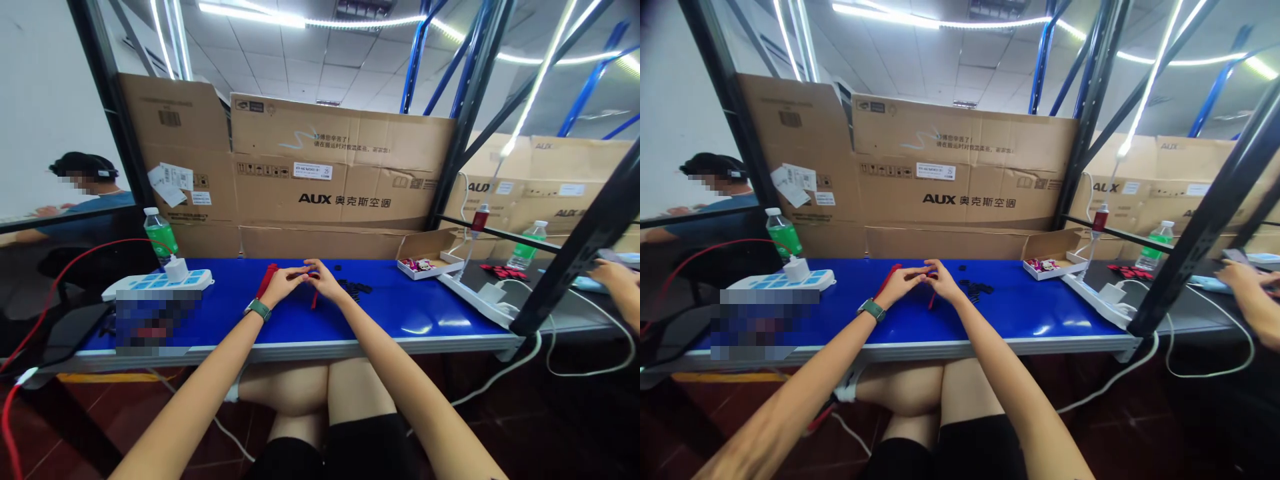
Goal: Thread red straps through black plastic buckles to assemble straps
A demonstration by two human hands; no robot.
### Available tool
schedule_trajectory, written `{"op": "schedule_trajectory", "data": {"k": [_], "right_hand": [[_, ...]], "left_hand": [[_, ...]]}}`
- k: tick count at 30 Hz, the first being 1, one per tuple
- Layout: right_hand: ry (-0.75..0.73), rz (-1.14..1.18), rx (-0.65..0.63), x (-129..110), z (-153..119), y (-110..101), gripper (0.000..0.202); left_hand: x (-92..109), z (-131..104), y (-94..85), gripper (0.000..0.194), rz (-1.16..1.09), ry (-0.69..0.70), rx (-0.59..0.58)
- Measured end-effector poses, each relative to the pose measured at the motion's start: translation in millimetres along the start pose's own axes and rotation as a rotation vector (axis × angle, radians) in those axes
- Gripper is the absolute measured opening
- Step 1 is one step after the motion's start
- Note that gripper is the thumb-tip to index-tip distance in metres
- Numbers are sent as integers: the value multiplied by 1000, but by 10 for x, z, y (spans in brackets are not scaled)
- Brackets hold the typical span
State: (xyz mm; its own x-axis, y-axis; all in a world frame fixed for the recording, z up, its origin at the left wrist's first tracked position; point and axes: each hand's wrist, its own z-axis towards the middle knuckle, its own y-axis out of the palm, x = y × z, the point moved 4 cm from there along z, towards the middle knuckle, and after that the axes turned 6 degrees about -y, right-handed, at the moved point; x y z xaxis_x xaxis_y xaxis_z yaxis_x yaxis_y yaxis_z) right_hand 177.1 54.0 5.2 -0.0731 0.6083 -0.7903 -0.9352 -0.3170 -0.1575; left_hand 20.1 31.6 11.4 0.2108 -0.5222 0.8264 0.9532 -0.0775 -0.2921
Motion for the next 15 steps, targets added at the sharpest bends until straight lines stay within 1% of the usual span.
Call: {"op": "schedule_trajectory", "data": {"k": [2,5,7,8,10,12,13,14,15], "right_hand": [[-23,-65,65,28,17,-30,38],[-59,-240,86,25,35,-86,17],[-107,-373,99,-19,41,-124,17],[-136,-424,125,-47,41,-146,18],[-168,-475,217,-94,33,-200,18],[-130,-447,295,-93,21,-254,19],[-94,-403,303,-72,19,-270,20],[-61,-347,284,-43,21,-274,21],[-42,-291,244,-13,26,-265,23]], "left_hand": [[-17,0,8,45,-15,-25,-8],[-59,10,-18,42,-13,-42,32],[-87,21,-48,40,2,-35,55],[-101,28,-64,39,13,-35,66],[-127,40,-102,38,44,-46,114],[-138,44,-128,39,68,-55,173],[-136,43,-127,40,61,-52,186],[-131,42,-110,42,37,-49,172],[-127,41,-78,44,1,-50,131]]}}
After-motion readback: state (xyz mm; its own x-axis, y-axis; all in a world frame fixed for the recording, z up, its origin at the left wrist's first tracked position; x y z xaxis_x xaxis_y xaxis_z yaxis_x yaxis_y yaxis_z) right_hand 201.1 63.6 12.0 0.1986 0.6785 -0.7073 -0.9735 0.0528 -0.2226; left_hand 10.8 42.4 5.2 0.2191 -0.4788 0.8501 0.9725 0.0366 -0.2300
